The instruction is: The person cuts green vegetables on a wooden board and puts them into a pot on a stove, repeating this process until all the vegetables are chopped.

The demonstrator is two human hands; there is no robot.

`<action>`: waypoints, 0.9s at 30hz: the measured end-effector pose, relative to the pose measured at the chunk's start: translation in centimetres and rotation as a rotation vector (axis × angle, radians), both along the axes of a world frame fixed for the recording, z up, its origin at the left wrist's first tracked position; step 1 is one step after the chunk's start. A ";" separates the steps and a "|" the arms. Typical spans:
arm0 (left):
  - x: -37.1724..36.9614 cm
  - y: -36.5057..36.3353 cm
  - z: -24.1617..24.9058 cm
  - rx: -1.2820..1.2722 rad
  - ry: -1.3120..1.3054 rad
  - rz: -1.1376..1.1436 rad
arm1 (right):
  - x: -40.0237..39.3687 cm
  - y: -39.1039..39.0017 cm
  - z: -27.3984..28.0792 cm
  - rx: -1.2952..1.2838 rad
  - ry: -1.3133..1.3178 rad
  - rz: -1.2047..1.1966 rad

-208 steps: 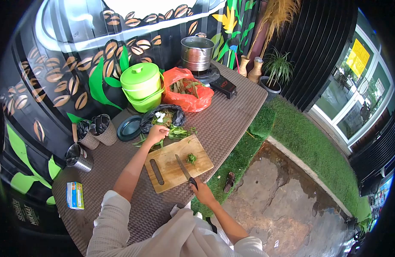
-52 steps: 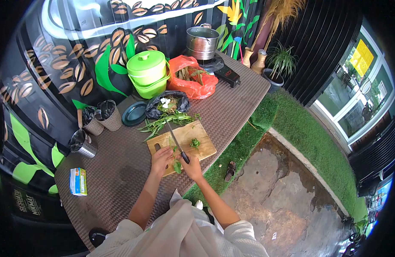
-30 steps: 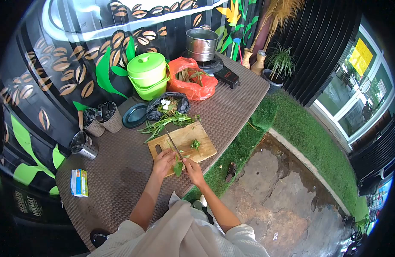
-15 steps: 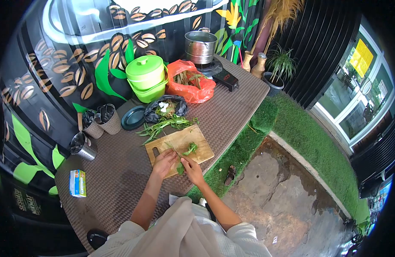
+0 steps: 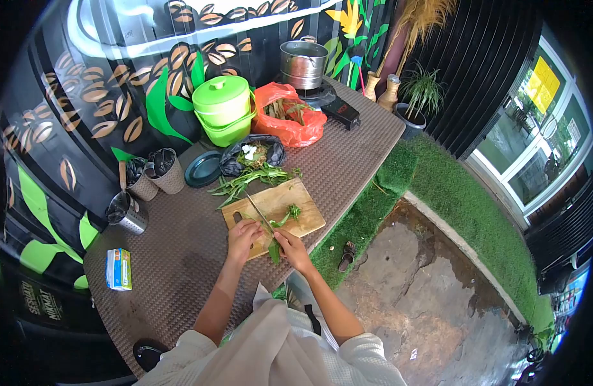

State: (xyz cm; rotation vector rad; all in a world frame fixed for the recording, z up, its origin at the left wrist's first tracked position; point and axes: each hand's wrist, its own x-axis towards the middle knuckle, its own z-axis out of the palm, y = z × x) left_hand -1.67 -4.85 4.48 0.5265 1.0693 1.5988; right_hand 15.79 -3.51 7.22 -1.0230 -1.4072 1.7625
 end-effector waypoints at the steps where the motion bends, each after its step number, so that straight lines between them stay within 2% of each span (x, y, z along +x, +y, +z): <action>1: 0.1 -0.1 0.1 0.001 0.000 0.000 | 0.0 0.0 -0.1 0.001 0.000 0.000; 19: 0.0 0.7 -0.1 -0.040 0.001 -0.024 | -1.2 0.3 -1.2 0.042 0.016 -0.032; 22: -0.5 0.9 -0.5 -0.016 -0.014 -0.077 | -0.6 0.6 -1.1 -0.055 0.063 0.005; 24: -0.9 1.1 -0.3 -0.027 0.014 -0.114 | -0.3 0.8 -1.2 -0.212 0.112 0.085; 27: -0.7 1.0 0.5 -0.073 0.072 -0.126 | -0.1 1.1 -1.0 -0.240 0.095 0.085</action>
